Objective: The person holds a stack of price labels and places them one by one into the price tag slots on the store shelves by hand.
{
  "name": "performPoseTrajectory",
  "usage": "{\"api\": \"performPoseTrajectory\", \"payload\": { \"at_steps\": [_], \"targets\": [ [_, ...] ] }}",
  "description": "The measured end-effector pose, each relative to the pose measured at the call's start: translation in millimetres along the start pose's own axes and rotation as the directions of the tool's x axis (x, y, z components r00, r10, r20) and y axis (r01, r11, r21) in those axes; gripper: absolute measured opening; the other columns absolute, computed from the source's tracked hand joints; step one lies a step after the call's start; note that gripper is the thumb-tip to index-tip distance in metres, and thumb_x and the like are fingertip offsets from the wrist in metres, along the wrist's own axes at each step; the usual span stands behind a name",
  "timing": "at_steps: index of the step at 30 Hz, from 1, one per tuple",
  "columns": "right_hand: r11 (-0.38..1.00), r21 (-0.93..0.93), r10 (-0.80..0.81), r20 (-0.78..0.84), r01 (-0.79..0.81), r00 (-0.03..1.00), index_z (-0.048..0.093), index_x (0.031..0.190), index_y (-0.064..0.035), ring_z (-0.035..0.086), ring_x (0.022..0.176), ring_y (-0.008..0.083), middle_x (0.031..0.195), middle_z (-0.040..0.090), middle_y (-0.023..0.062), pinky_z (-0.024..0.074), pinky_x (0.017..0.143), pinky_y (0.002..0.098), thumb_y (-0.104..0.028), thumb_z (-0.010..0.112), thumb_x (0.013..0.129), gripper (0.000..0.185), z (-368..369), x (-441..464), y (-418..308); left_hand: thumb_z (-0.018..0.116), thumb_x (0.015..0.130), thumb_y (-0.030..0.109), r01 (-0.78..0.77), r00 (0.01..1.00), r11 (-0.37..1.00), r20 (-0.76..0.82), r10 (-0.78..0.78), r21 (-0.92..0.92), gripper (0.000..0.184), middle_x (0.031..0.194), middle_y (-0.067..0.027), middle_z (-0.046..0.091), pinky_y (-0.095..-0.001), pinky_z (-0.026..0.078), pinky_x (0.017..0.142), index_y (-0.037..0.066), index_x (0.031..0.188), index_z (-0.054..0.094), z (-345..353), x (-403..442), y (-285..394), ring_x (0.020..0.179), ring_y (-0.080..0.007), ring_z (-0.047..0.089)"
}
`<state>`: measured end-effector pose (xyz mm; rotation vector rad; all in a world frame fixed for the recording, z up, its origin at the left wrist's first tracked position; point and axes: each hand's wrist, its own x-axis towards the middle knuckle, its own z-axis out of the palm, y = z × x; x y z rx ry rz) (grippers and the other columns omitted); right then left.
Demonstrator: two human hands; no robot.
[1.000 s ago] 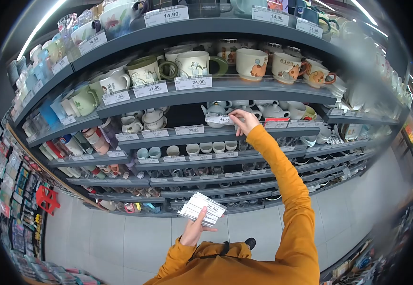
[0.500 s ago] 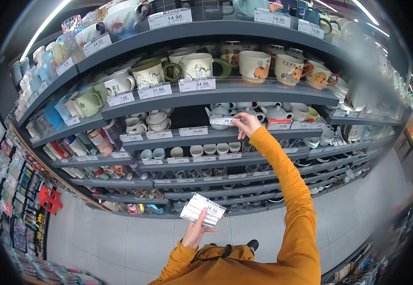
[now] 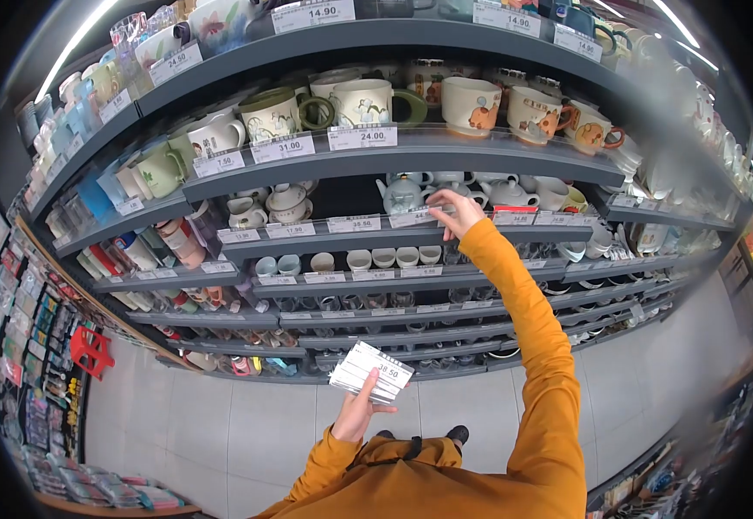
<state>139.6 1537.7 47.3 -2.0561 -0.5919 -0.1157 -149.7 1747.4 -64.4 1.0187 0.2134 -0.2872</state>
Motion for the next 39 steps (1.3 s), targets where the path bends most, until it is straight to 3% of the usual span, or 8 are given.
{"api": "performPoseTrajectory", "payload": {
  "at_steps": [7,10,13,16,18,22,30,39],
  "targets": [
    [0.929,-0.355,-0.122,-0.016,0.109,0.992,0.059,0.116,-0.0119,0.064,0.06,0.0163,0.099,0.064,0.0046,0.0505,0.061,0.0322,-0.023,0.06,0.091,0.027,7,-11,-1,0.052,0.097,0.031,-0.005,0.999,0.999,-0.043,0.004,-0.033,0.039,0.108,-0.0085,0.061,-0.0354,0.06,0.068,0.002,0.123,0.051,-2,2,-4,0.094,-0.0164,0.063],
    [0.883,-0.42,-0.298,-0.163,0.207,0.94,0.058,0.118,-0.0132,0.063,0.065,0.0174,0.105,0.063,0.0064,0.0506,0.062,0.0329,-0.023,0.061,0.09,0.029,14,-34,-20,0.053,0.097,0.029,-0.01,0.999,0.999,-0.047,0.007,-0.047,0.038,0.109,-0.0086,0.061,-0.0353,0.06,0.069,0.002,0.123,0.051,-2,4,-6,0.094,-0.0163,0.063],
    [0.959,-0.168,-0.265,-0.252,0.227,0.931,0.059,0.113,-0.0061,0.062,0.07,0.0175,0.109,0.063,0.0104,0.0506,0.063,0.0288,-0.015,0.065,0.087,0.028,40,-85,-24,0.052,0.098,0.028,0.001,0.999,1.0,-0.045,-0.002,-0.031,0.036,0.11,-0.0069,0.061,-0.0343,0.059,0.07,0.004,0.124,0.051,-5,6,-12,0.096,-0.0152,0.063],
    [0.968,0.231,0.11,-0.044,-0.097,0.993,0.066,0.099,-0.0021,0.062,0.069,0.0118,0.09,0.067,0.0072,0.0475,0.057,0.0249,-0.013,0.065,0.088,0.016,93,-172,-35,0.052,0.097,0.024,-0.018,0.999,1.0,-0.044,0.018,0.004,0.034,0.111,-0.0069,0.061,-0.0336,0.059,0.07,0.004,0.124,0.051,-9,9,-20,0.095,-0.0157,0.063],
    [0.967,0.252,0.065,-0.073,-0.045,0.995,0.068,0.095,-0.0021,0.061,0.068,0.0105,0.089,0.067,0.0065,0.0476,0.056,0.0241,-0.013,0.07,0.084,0.016,131,-223,-20,0.053,0.097,0.022,-0.034,0.999,0.998,-0.018,0.035,0.051,0.033,0.111,-0.0076,0.061,-0.0332,0.059,0.07,0.003,0.125,0.051,-17,11,-29,0.093,-0.016,0.064],
    [0.795,0.458,0.474,-0.06,-0.398,0.878,0.067,0.093,0.0002,0.061,0.065,0.0083,0.079,0.066,0.0067,0.0472,0.055,0.0215,-0.015,0.078,0.078,0.025,150,-284,-23,0.054,0.097,0.021,-0.065,0.998,0.99,0.0,0.066,0.124,0.03,0.105,-0.0073,0.063,-0.0296,0.06,0.065,0.001,0.119,0.054,-15,11,-39,0.089,-0.0138,0.064],
    [0.734,0.558,0.507,-0.071,-0.388,0.859,0.063,0.088,0.0022,0.06,0.061,0.0095,0.071,0.065,0.0066,0.049,0.052,0.0226,-0.01,0.072,0.083,0.016,116,-327,-16,0.057,0.095,0.016,-0.098,0.994,0.979,0.065,0.087,0.177,0.028,0.106,-0.0067,0.062,-0.0285,0.06,0.065,0.0,0.118,0.055,15,-9,-62,0.091,-0.0135,0.063],
    [0.739,0.55,0.457,0.013,-0.388,0.889,0.062,0.092,0.0025,0.059,0.061,0.0082,0.073,0.065,0.006,0.0467,0.051,0.0212,-0.012,0.07,0.086,0.018,92,-385,-14,0.057,0.095,0.016,-0.05,0.992,0.997,-0.112,0.056,0.056,0.029,0.109,-0.0063,0.061,-0.0279,0.059,0.064,0.001,0.12,0.053,59,-67,-123,0.091,-0.0127,0.062]
  ]
}}
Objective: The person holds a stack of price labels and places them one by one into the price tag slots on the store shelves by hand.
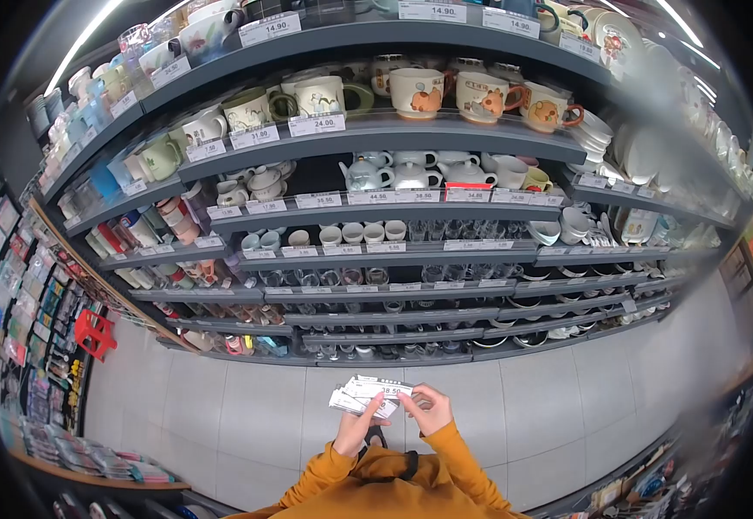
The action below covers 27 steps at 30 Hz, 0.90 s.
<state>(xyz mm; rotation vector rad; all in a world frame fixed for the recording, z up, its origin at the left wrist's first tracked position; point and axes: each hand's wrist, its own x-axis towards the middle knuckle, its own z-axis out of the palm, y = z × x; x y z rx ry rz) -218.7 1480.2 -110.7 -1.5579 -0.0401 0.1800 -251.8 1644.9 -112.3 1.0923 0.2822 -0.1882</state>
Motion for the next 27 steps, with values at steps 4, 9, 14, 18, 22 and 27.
{"api": "performPoseTrajectory", "payload": {
  "at_steps": [4,9,14,18,22,27],
  "targets": [
    [0.994,0.102,0.04,-0.07,-0.032,0.997,0.061,0.09,0.0035,0.057,0.059,0.0087,0.074,0.066,0.0078,0.0461,0.053,0.0224,-0.008,0.066,0.088,0.013,-24,-25,4,0.053,0.097,0.02,0.061,0.998,0.996,0.026,-0.06,-0.058,0.033,0.112,-0.009,0.06,-0.0308,0.059,0.067,0.002,0.125,0.05,19,-28,-20,0.095,-0.0152,0.062],
    [0.993,0.115,-0.022,-0.084,0.031,0.996,0.061,0.092,0.0028,0.055,0.059,0.0074,0.075,0.066,0.0067,0.0445,0.054,0.0215,-0.012,0.064,0.091,0.015,-59,-27,-17,0.048,0.099,0.022,0.117,0.987,0.992,0.115,-0.113,-0.035,0.037,0.121,-0.0135,0.059,-0.0331,0.059,0.074,0.0,0.128,0.048,28,-51,-30,0.105,-0.0201,0.061],
    [0.977,0.115,-0.17,-0.078,0.178,0.982,0.059,0.097,0.0028,0.056,0.064,0.0082,0.082,0.067,0.0086,0.0462,0.06,0.0225,-0.011,0.058,0.094,0.014,-77,-27,-62,0.043,0.1,0.025,0.158,0.969,0.987,0.197,-0.149,-0.033,0.041,0.123,-0.0152,0.057,-0.036,0.057,0.081,-0.001,0.132,0.045,40,-65,-27,0.111,-0.0218,0.058],
    [0.971,0.139,-0.19,-0.036,0.193,0.981,0.057,0.105,0.003,0.057,0.067,0.0089,0.086,0.067,0.0092,0.0466,0.061,0.0229,-0.007,0.057,0.094,0.016,-73,-34,-74,0.039,0.1,0.025,0.174,0.947,0.984,0.278,-0.16,-0.025,0.042,0.124,-0.0161,0.056,-0.0371,0.056,0.084,-0.001,0.133,0.044,49,-68,-25,0.114,-0.0226,0.056],
    [0.962,0.179,-0.2,-0.046,0.205,0.979,0.048,0.123,0.0016,0.058,0.07,0.01,0.086,0.066,0.0088,0.0464,0.06,0.0226,-0.003,0.056,0.093,0.031,-60,-39,-79,0.038,0.1,0.024,0.162,0.951,0.987,0.268,-0.153,-0.014,0.042,0.123,-0.0154,0.057,-0.0364,0.057,0.083,-0.001,0.133,0.044,50,-72,-22,0.113,-0.0225,0.057],
    [0.952,0.184,-0.237,-0.067,0.246,0.969,0.041,0.133,-0.0005,0.059,0.072,0.0105,0.085,0.065,0.0084,0.046,0.06,0.0222,-0.001,0.055,0.092,0.044,-51,-32,-81,0.038,0.1,0.025,0.163,0.959,0.986,0.24,-0.153,-0.021,0.041,0.121,-0.0143,0.059,-0.0352,0.057,0.082,-0.001,0.132,0.045,38,-74,-17,0.112,-0.0221,0.058]
  ]
}}
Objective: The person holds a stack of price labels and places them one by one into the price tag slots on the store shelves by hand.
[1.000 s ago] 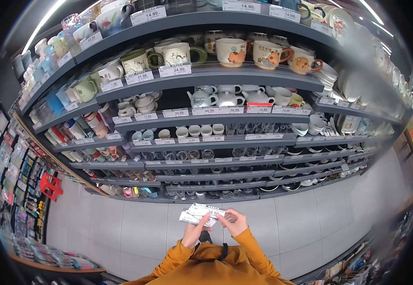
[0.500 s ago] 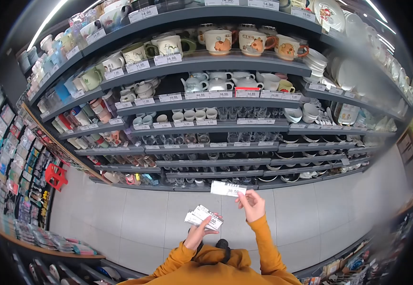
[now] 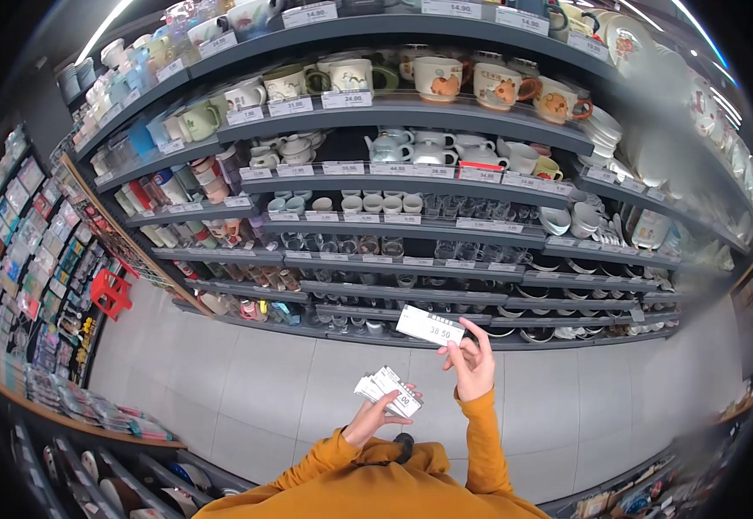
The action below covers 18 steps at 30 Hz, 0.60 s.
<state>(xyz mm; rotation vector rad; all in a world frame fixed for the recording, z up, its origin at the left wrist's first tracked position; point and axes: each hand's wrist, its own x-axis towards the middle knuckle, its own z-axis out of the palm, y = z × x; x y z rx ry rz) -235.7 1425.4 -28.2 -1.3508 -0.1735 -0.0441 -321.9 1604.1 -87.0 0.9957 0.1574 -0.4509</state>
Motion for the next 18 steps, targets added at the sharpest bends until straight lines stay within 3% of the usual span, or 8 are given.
{"api": "performPoseTrajectory", "payload": {
  "at_steps": [4,13,18],
  "targets": [
    [0.998,-0.042,-0.045,0.036,0.047,0.998,0.043,0.133,-0.0002,0.056,0.065,0.0092,0.08,0.064,0.0077,0.045,0.059,0.0214,0.001,0.054,0.091,0.044,15,16,-10,0.041,0.099,0.024,-0.01,0.999,1.0,-0.052,0.01,-0.001,0.041,0.123,-0.0158,0.058,-0.0376,0.057,0.082,-0.001,0.131,0.044,-14,-8,9,0.112,-0.0222,0.058],
    [0.963,-0.094,-0.25,0.037,0.253,0.967,0.045,0.135,-0.0002,0.056,0.068,0.0066,0.082,0.066,0.0053,0.0447,0.065,0.0202,-0.001,0.057,0.091,0.045,55,48,-68,0.042,0.098,0.025,-0.02,0.991,1.0,-0.129,0.019,-0.003,0.04,0.122,-0.0157,0.059,-0.0356,0.056,0.08,0.001,0.13,0.046,-37,-18,18,0.11,-0.0215,0.059],
    [0.957,-0.126,-0.254,0.069,0.261,0.965,0.045,0.135,-0.0008,0.057,0.069,0.0062,0.08,0.067,0.0045,0.0456,0.065,0.0205,-0.004,0.058,0.091,0.047,64,57,-72,0.039,0.1,0.024,-0.016,0.992,1.0,-0.123,0.015,-0.004,0.041,0.122,-0.0163,0.059,-0.0372,0.057,0.082,0.0,0.132,0.045,-43,-20,17,0.112,-0.0234,0.058]
  ]
}}
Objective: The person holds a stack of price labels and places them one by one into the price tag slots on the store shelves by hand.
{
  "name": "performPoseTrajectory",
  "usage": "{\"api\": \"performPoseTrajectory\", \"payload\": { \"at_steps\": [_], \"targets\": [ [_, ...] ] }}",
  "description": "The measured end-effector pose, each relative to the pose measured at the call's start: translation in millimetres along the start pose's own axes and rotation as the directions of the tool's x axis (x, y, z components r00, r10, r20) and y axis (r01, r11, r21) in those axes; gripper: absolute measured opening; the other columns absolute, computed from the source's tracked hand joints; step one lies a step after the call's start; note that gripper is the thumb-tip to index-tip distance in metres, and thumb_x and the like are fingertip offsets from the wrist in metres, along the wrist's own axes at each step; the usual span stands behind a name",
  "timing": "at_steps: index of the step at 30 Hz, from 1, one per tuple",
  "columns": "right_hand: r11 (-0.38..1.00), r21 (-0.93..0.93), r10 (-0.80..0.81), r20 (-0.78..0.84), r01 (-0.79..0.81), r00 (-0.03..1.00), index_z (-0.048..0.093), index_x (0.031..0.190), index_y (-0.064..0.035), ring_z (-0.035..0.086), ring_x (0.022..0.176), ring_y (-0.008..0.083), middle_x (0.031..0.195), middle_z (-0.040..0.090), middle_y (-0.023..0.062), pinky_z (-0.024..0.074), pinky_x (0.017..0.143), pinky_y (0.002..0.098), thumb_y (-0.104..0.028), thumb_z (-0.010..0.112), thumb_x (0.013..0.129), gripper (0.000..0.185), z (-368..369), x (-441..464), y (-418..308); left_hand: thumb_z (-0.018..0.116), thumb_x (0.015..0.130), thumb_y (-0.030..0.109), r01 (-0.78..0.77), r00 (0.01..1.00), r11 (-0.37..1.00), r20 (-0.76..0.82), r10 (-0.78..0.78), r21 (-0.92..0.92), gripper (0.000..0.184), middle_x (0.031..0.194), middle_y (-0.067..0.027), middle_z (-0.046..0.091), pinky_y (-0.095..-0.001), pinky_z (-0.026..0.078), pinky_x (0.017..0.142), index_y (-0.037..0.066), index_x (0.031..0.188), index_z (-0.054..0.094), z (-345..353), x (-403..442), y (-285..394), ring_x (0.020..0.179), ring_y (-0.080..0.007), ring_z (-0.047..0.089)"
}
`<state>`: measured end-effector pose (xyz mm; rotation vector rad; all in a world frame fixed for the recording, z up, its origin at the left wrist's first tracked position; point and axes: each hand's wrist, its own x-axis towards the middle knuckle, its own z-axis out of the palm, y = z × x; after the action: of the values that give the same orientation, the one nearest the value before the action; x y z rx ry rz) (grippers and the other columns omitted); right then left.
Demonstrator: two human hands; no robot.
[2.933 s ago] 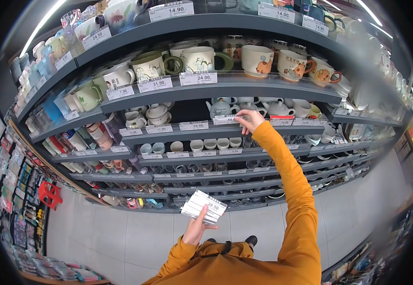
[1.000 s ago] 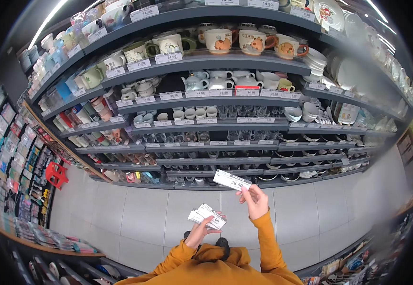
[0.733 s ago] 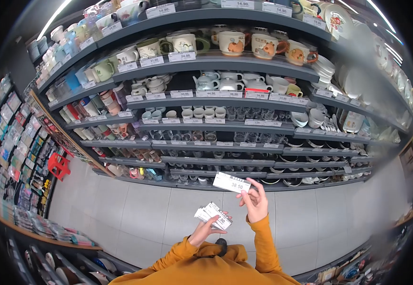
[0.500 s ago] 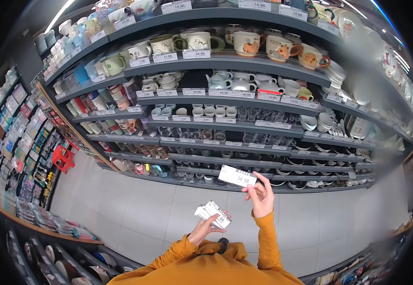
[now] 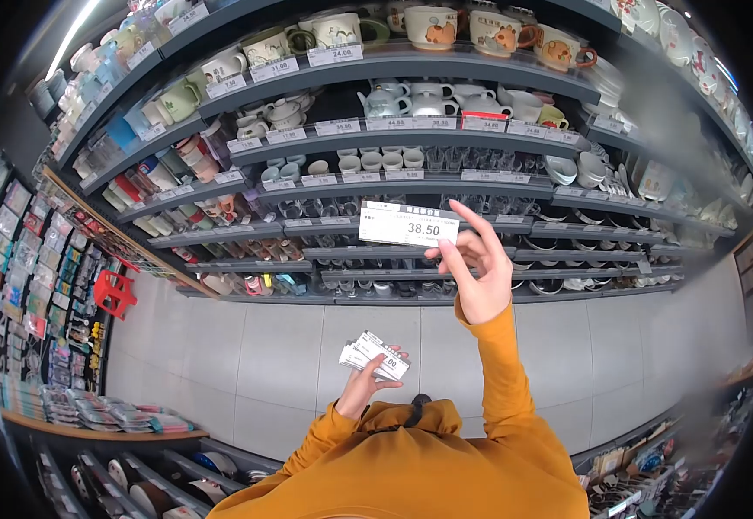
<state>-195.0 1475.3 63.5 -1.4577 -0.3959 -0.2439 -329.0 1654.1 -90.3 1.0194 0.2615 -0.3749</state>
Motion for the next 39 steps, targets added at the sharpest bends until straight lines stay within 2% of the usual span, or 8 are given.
{"api": "performPoseTrajectory", "payload": {
  "at_steps": [5,11,19,26,28,33,39],
  "targets": [
    [1.0,-0.019,0.01,0.035,-0.009,0.999,0.041,0.137,0.0031,0.058,0.071,0.0071,0.08,0.064,0.004,0.0449,0.066,0.0202,0.0,0.054,0.091,0.048,1,4,-3,0.04,0.1,0.025,0.014,1.0,1.0,0.007,-0.014,-0.001,0.04,0.123,-0.0156,0.058,-0.0365,0.056,0.082,0.001,0.132,0.045,0,2,-3,0.112,-0.0221,0.057],
    [1.0,-0.014,-0.004,0.045,0.005,0.999,0.043,0.137,-0.0019,0.06,0.073,0.0067,0.083,0.066,0.003,0.0461,0.067,0.0199,-0.004,0.058,0.091,0.048,-3,9,0,0.039,0.101,0.026,0.041,0.998,0.998,0.055,-0.043,0.04,0.042,0.126,-0.0159,0.056,-0.0353,0.055,0.082,0.002,0.134,0.042,5,10,-4,0.114,-0.0215,0.056],
    [1.0,-0.026,0.007,0.039,-0.006,0.999,0.043,0.137,-0.0028,0.061,0.071,0.0072,0.081,0.067,0.0038,0.0469,0.068,0.0207,-0.004,0.058,0.091,0.049,-8,14,2,0.037,0.101,0.028,0.042,0.998,0.997,0.043,-0.045,0.069,0.044,0.128,-0.0152,0.056,-0.0344,0.054,0.083,0.004,0.138,0.037,19,16,5,0.116,-0.0202,0.056],
    [0.999,-0.034,0.007,0.052,-0.006,0.999,0.043,0.136,-0.0014,0.06,0.071,0.0078,0.081,0.066,0.0051,0.0472,0.068,0.0215,-0.003,0.057,0.091,0.047,-11,17,12,0.038,0.101,0.027,0.029,0.999,0.999,0.045,-0.03,0.023,0.043,0.126,-0.0161,0.056,-0.0358,0.054,0.085,0.001,0.135,0.041,19,21,-2,0.114,-0.0223,0.056],
    [0.999,0.033,0.026,0.093,-0.029,0.995,0.044,0.134,-0.0007,0.061,0.073,0.0089,0.082,0.066,0.006,0.0478,0.068,0.0222,-0.002,0.057,0.091,0.045,-8,14,22,0.038,0.101,0.026,0.015,0.999,1.0,0.03,-0.015,0.005,0.042,0.126,-0.0159,0.057,-0.0363,0.054,0.085,0.001,0.134,0.042,16,20,-6,0.114,-0.0221,0.056],
    [0.987,0.031,0.146,0.239,-0.158,0.96,0.046,0.131,-0.0003,0.062,0.075,0.0095,0.088,0.068,0.0081,0.0504,0.07,0.0225,-0.002,0.059,0.09,0.043,12,0,44,0.04,0.101,0.026,-0.001,0.999,1.0,-0.032,0.0,-0.027,0.036,0.124,-0.014,0.058,-0.0357,0.054,0.083,0.004,0.128,0.047,7,13,-4,0.11,-0.0188,0.057],
    [0.967,0.017,0.239,0.259,-0.252,0.936,0.049,0.129,-0.0004,0.062,0.075,0.0096,0.09,0.069,0.0093,0.0516,0.071,0.023,-0.003,0.06,0.09,0.041,56,-21,67,0.041,0.101,0.026,-0.034,0.996,0.993,-0.081,0.025,-0.116,0.031,0.124,-0.0138,0.058,-0.0356,0.054,0.081,0.006,0.123,0.049,-25,-2,7,0.107,-0.0173,0.058]
  ]
}}
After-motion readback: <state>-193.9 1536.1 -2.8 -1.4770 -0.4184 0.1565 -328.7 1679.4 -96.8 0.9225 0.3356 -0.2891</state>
